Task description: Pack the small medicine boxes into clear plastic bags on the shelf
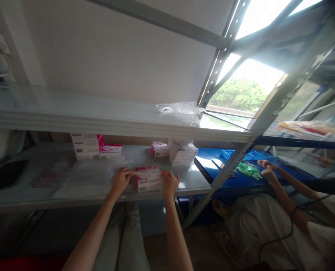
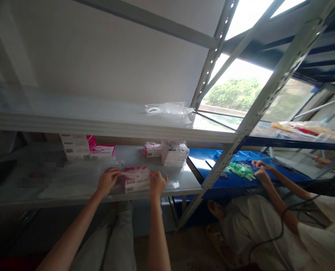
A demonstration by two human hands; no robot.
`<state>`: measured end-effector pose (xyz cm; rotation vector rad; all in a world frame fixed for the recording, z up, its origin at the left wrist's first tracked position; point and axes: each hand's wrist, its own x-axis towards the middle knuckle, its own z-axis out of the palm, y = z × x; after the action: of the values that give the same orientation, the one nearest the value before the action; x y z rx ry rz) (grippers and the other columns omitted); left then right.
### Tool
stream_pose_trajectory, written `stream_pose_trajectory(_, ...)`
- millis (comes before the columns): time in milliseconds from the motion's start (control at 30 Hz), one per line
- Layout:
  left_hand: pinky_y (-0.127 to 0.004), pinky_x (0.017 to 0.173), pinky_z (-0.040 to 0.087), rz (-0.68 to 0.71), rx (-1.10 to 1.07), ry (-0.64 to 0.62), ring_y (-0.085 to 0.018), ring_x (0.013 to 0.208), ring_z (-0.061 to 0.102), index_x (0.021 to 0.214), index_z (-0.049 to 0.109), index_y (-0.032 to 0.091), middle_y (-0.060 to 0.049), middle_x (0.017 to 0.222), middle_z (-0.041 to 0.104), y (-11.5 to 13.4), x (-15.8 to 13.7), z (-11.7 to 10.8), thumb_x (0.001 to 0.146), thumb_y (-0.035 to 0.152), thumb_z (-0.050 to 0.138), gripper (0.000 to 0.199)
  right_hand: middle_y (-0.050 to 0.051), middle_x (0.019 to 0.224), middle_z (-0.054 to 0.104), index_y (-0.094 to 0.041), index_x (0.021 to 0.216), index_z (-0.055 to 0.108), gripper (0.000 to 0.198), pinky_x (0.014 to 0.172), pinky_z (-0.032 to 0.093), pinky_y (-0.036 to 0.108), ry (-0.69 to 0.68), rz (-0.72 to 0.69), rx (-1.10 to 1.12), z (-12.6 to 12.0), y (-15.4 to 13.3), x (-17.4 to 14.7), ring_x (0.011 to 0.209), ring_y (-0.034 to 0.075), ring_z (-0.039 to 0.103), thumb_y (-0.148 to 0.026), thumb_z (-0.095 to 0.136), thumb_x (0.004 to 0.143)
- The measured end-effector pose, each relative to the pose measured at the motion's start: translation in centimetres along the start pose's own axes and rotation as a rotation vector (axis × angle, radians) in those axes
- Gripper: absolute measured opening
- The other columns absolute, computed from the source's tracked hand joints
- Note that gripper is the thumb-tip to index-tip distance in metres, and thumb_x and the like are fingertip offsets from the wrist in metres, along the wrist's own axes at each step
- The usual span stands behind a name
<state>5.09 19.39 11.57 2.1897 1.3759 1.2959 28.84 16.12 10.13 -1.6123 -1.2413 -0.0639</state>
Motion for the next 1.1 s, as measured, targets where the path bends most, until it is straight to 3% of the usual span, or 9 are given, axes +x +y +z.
stream_pose_trajectory(167,-0.039,0.083,0.049,-0.037,0.162,0.001,-0.025,0.089,0.063,0.082,0.073,0.021,-0.007,0.088,0.072,-0.9,-2.1,0.6,0.088,0.029,0.049,0.026,0.011,0.080,0.072,-0.023,0.074,0.059,0.032,0.098,0.029,0.048,0.031,0.120,0.001,0.4,1.7,-1.8,0.079,0.026,0.062,-0.050,0.048,0.088)
stream_pose_trajectory(333,-0.039,0.089,0.049,-0.098,0.046,-0.039,-0.024,0.095,0.062,0.086,0.070,0.022,-0.006,0.093,0.069,-1.1,-3.0,1.5,0.090,0.037,0.046,0.029,0.012,0.105,0.068,-0.022,0.079,0.058,0.034,0.091,0.040,0.042,-0.180,0.087,0.167,0.4,2.7,-0.9,0.098,0.027,0.061,-0.051,0.045,0.087)
stream_pose_trajectory(400,-0.041,0.098,0.045,-0.098,-0.005,-0.027,-0.024,0.106,0.059,0.100,0.067,0.023,-0.007,0.106,0.067,-1.2,-3.5,1.5,0.090,0.041,0.045,0.030,0.014,0.116,0.064,-0.020,0.097,0.060,0.036,0.094,0.041,0.041,-0.264,0.067,0.262,0.2,3.8,-0.8,0.106,0.026,0.059,-0.051,0.042,0.088)
stream_pose_trajectory(500,-0.045,0.109,0.034,-0.098,-0.071,-0.060,-0.026,0.131,0.043,0.136,0.044,0.024,-0.010,0.140,0.048,-1.2,-3.9,1.7,0.085,0.046,0.054,0.057,0.017,0.138,0.048,-0.018,0.140,0.035,0.065,0.102,0.039,0.040,-0.466,0.035,0.378,-0.4,5.5,-0.3,0.123,0.024,0.051,-0.049,0.048,0.085)
stream_pose_trajectory(567,-0.050,0.113,0.025,-0.078,-0.081,-0.157,-0.031,0.140,0.028,0.147,0.025,0.023,-0.014,0.152,0.031,-1.0,-3.5,2.1,0.074,0.046,0.068,0.089,0.018,0.149,0.033,-0.018,0.150,0.016,0.099,0.106,0.036,0.039,-0.647,-0.007,0.410,-1.1,5.9,0.8,0.134,0.025,0.040,-0.048,0.068,0.071)
stream_pose_trajectory(667,-0.055,0.115,0.015,-0.040,-0.055,-0.297,-0.037,0.143,0.019,0.150,0.015,0.019,-0.020,0.154,0.021,-0.3,-2.0,2.7,0.059,0.040,0.080,0.114,0.019,0.155,0.019,-0.020,0.152,0.012,0.134,0.110,0.031,0.043,-0.883,-0.056,0.394,-2.1,4.9,3.3,0.140,0.030,0.029,-0.034,0.088,0.043)
stream_pose_trajectory(733,-0.054,0.115,0.016,-0.031,-0.075,-0.348,-0.037,0.141,0.022,0.150,0.015,0.019,-0.020,0.153,0.024,0.1,-1.0,3.0,0.057,0.036,0.081,0.115,0.018,0.155,0.021,-0.022,0.151,0.019,0.134,0.111,0.030,0.044,-1.004,-0.082,0.397,-2.3,3.7,5.0,0.139,0.031,0.029,-0.028,0.089,0.038)
stream_pose_trajectory(867,-0.047,0.113,0.027,-0.009,-0.198,-0.375,-0.034,0.137,0.030,0.147,0.023,0.021,-0.017,0.147,0.030,0.1,0.0,3.3,0.054,0.033,0.082,0.111,0.010,0.148,0.038,-0.028,0.146,0.035,0.111,0.112,0.031,0.041,-1.167,-0.172,0.401,-1.9,1.7,6.6,0.135,0.027,0.038,-0.025,0.086,0.047)
stream_pose_trajectory(1100,-0.039,0.104,0.041,-0.050,-0.401,-0.410,-0.028,0.122,0.049,0.135,0.036,0.022,-0.012,0.133,0.046,-0.7,1.5,2.6,0.055,0.031,0.082,0.093,0.011,0.141,0.048,-0.026,0.143,0.041,0.112,0.110,0.034,0.041,-1.169,-0.335,0.249,-1.7,0.6,9.0,0.131,0.030,0.041,-0.028,0.088,0.042)
